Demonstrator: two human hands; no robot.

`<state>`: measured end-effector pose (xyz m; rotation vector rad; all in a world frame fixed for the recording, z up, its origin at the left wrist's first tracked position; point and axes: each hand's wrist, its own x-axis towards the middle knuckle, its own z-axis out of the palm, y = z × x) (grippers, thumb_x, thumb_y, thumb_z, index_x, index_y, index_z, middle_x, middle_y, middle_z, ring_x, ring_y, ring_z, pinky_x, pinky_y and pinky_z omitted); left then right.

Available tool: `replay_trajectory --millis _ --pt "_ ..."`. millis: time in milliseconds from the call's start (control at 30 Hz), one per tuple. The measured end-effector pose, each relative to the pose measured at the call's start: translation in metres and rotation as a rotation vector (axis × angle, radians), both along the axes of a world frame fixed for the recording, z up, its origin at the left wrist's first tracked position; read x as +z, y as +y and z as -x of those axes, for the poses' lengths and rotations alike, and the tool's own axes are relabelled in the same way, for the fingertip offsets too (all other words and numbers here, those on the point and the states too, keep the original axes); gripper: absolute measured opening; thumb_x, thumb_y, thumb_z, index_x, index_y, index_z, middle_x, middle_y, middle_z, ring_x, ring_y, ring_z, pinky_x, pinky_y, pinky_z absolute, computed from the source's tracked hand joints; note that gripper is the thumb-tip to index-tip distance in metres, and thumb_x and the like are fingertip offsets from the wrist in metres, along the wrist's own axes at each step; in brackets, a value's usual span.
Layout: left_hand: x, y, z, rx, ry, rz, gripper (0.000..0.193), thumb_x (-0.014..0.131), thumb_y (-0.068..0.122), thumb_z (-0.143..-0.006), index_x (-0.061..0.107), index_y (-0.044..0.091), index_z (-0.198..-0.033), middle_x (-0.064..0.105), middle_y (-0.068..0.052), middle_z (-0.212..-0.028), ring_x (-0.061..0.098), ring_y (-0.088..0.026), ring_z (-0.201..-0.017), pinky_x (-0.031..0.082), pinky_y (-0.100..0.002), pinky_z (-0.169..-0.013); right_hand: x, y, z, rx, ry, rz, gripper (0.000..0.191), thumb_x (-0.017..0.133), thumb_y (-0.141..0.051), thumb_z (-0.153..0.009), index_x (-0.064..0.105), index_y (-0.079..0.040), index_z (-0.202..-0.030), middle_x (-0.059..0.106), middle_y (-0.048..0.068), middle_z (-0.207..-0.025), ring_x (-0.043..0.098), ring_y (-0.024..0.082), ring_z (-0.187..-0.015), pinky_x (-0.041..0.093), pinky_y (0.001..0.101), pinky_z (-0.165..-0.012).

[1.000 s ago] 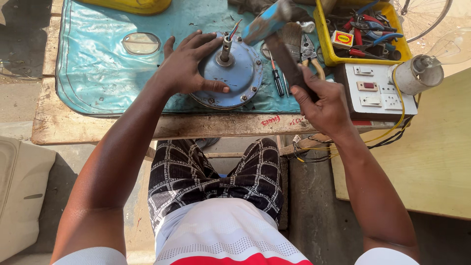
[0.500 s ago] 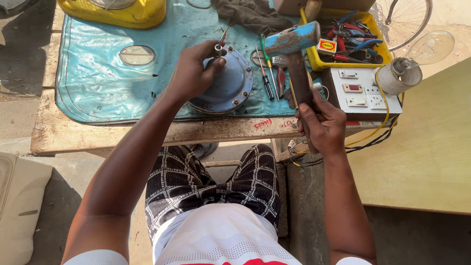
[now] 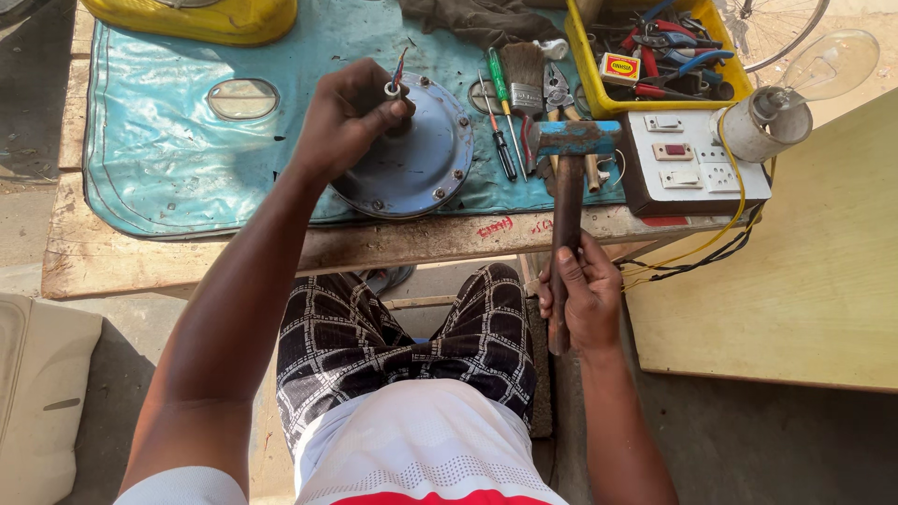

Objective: The person repairs a blue pump housing on a workbench. They use a screwdriver to work on a fitting at the center of the housing, hold pliers, tap and drive the central shaft with a hammer, and turn the fitting by hand while steadying the housing.

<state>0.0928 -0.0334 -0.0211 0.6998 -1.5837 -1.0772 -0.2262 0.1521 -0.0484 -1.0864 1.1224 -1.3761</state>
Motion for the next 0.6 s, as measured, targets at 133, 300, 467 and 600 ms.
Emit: replay_trajectory --millis 133,300,467,600 --pt "0.015 -0.027 -0.019 -0.484 0.028 -0.102 0.029 0.078 0.02 -0.096 0.071 -0.004 -0.109 0.077 -0.012 -0.098 0.074 -0.017 -0.09 0.06 -0.032 -0.085 -0.021 0.017 -0.022 0.047 -0.235 -0.049 0.034 0.061 -0.024 -0.104 0.049 -0.001 -0.125 0.061 0.009 -0.086 0.061 0.012 -0.06 0.051 0.0265 -0.046" --pt "0.012 -0.017 -0.011 -0.398 -0.117 -0.079 0.028 0.077 0.02 -0.101 0.075 -0.003 -0.115 0.076 -0.012 -0.103 0.071 -0.015 -0.092 0.058 -0.031 -0.087 -0.036 0.04 -0.021 0.034 -0.319 -0.065 0.027 0.059 -0.017 -0.102 0.043 -0.004 -0.119 0.057 0.008 -0.086 0.055 0.011 -0.051 0.046 0.0261 -0.038" --pt "-0.001 0.026 0.01 0.051 -0.07 -0.06 0.024 0.075 0.012 -0.099 0.073 0.002 -0.121 0.077 -0.003 -0.099 0.071 -0.008 -0.09 0.058 -0.026 -0.084 -0.05 0.044 -0.019 -0.028 -0.258 -0.116 0.023 0.056 -0.021 -0.104 0.044 -0.006 -0.117 0.053 0.007 -0.078 0.053 0.011 -0.046 0.045 0.026 -0.035" --pt "-0.007 0.034 0.023 0.186 -0.066 0.055 0.014 0.072 0.003 -0.102 0.073 -0.001 -0.114 0.074 -0.003 -0.093 0.07 -0.009 -0.085 0.058 -0.026 -0.077 -0.052 0.041 -0.017 -0.065 -0.182 -0.12 0.02 0.055 -0.022 -0.105 0.043 -0.007 -0.111 0.053 0.007 -0.077 0.053 0.011 -0.046 0.045 0.0268 -0.035"
